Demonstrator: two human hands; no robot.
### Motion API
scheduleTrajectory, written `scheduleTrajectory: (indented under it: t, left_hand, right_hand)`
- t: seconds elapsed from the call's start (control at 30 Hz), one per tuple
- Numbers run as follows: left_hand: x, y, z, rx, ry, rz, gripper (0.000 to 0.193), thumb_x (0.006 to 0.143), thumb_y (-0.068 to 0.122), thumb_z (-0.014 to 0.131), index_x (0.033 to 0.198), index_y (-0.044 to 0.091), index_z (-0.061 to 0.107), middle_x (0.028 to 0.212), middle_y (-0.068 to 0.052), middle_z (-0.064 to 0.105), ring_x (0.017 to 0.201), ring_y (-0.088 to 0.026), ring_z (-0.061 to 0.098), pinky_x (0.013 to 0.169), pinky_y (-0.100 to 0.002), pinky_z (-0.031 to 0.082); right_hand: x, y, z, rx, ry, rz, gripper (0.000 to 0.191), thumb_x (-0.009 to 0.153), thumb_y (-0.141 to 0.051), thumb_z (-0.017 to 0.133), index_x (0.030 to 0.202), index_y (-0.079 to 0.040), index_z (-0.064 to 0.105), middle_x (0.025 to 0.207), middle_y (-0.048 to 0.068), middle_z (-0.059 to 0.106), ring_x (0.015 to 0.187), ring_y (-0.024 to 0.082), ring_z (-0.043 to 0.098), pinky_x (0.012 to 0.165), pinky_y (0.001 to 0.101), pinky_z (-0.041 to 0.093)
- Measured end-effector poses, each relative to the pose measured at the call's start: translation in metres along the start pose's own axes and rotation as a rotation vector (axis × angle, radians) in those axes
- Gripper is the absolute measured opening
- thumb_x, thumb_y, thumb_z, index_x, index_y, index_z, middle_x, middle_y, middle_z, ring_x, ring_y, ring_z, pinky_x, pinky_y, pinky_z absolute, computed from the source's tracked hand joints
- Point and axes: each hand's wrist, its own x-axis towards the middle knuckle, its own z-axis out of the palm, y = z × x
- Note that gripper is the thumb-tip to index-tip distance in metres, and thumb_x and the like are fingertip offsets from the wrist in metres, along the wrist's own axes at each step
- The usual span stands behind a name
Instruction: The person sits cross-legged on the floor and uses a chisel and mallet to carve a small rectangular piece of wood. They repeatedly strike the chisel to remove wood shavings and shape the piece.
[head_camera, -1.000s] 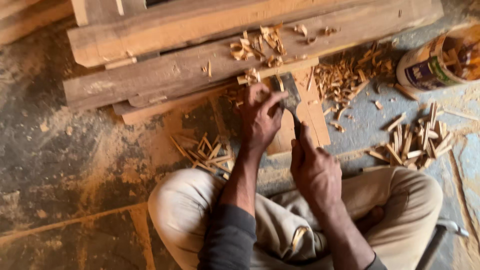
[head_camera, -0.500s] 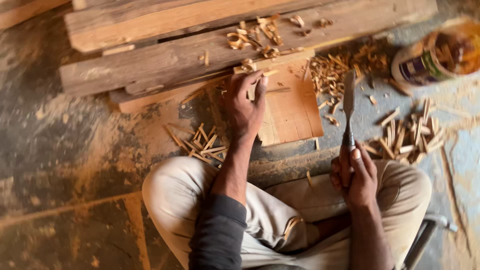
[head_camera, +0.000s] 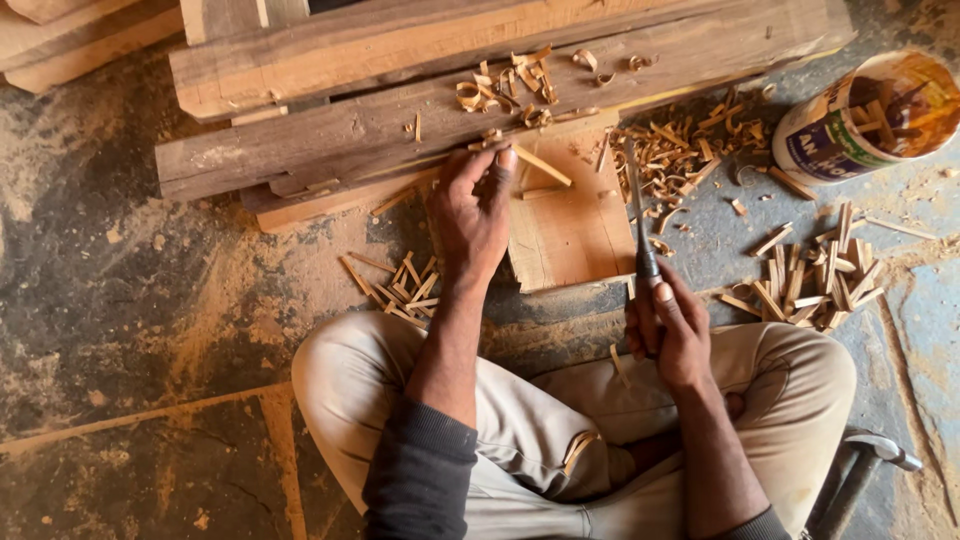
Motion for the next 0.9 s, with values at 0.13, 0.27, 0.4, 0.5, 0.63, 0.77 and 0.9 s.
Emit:
scheduleTrajectory:
  t: [0.13, 0.27, 0.4, 0.5, 0.63, 0.77, 0.9]
  left_hand:
    - [0.000, 0.010, -0.009, -0.067, -0.044, 0.214, 0.019, 0.105, 0.029, 0.067, 0.114, 0.015, 0.077, 0.104, -0.002, 0.074, 0.090, -0.013, 0.069, 0.076, -0.033, 0.059]
    - [-0.001, 0.016, -0.051, 0.484, -0.349, 0.024, 0.014, 0.098, 0.032, 0.074, 0.105, 0.023, 0.081, 0.090, 0.002, 0.075, 0.066, -0.021, 0.064, 0.063, -0.039, 0.049]
    - [-0.017, 0.017, -0.105, 0.708, -0.458, -0.103, 0.022, 0.092, 0.037, 0.076, 0.103, 0.019, 0.082, 0.098, -0.010, 0.071, 0.086, -0.029, 0.068, 0.073, -0.043, 0.050]
    - [-0.019, 0.029, -0.111, 0.983, -0.480, 0.018, 0.050, 0.085, 0.055, 0.078, 0.116, 0.016, 0.077, 0.100, -0.009, 0.074, 0.086, -0.033, 0.068, 0.080, -0.055, 0.044]
    - [-0.029, 0.066, -0.056, 0.724, -0.477, 0.114, 0.031, 0.089, 0.033, 0.075, 0.111, 0.010, 0.074, 0.101, -0.010, 0.070, 0.077, -0.025, 0.068, 0.064, -0.041, 0.053]
    - [-0.065, 0.104, 0.053, 0.228, -0.574, 0.646, 0.009, 0.090, 0.012, 0.075, 0.094, 0.011, 0.067, 0.095, -0.006, 0.069, 0.083, -0.021, 0.069, 0.073, -0.037, 0.056]
    - [-0.087, 0.125, 0.169, 0.588, -1.066, 0.455, 0.007, 0.090, 0.006, 0.066, 0.095, 0.011, 0.068, 0.094, -0.007, 0.068, 0.069, -0.018, 0.064, 0.083, -0.046, 0.051]
  right_hand:
    - [0.001, 0.002, 0.002, -0.004, -0.047, -0.052, 0.061, 0.104, -0.035, 0.051, 0.155, -0.002, 0.045, 0.073, 0.007, 0.055, 0.050, 0.013, 0.046, 0.044, 0.0280, 0.041]
    - [0.001, 0.006, 0.003, -0.050, -0.042, -0.034, 0.060, 0.103, -0.034, 0.050, 0.154, -0.001, 0.044, 0.066, 0.005, 0.052, 0.049, 0.012, 0.044, 0.042, 0.0283, 0.040]
    - [0.000, 0.011, 0.009, 0.108, -0.092, -0.049, 0.060, 0.106, -0.029, 0.054, 0.156, 0.000, 0.043, 0.063, -0.001, 0.042, 0.049, 0.011, 0.041, 0.042, 0.0284, 0.038]
    - [-0.002, 0.013, 0.013, 0.125, -0.063, 0.013, 0.059, 0.104, -0.028, 0.055, 0.155, -0.001, 0.042, 0.065, 0.001, 0.047, 0.050, 0.012, 0.044, 0.044, 0.0291, 0.040]
    - [-0.004, 0.014, 0.015, 0.072, -0.058, 0.036, 0.057, 0.103, -0.028, 0.057, 0.153, -0.005, 0.045, 0.067, 0.003, 0.051, 0.053, 0.012, 0.048, 0.046, 0.0290, 0.042]
    - [0.001, 0.019, 0.017, -0.002, -0.069, -0.047, 0.051, 0.103, -0.027, 0.058, 0.149, -0.005, 0.051, 0.073, 0.003, 0.055, 0.057, 0.012, 0.050, 0.048, 0.0277, 0.043]
    - [0.004, 0.022, 0.028, 0.153, 0.129, 0.145, 0.047, 0.103, -0.026, 0.057, 0.145, -0.006, 0.055, 0.073, 0.002, 0.057, 0.056, 0.011, 0.050, 0.048, 0.0272, 0.042]
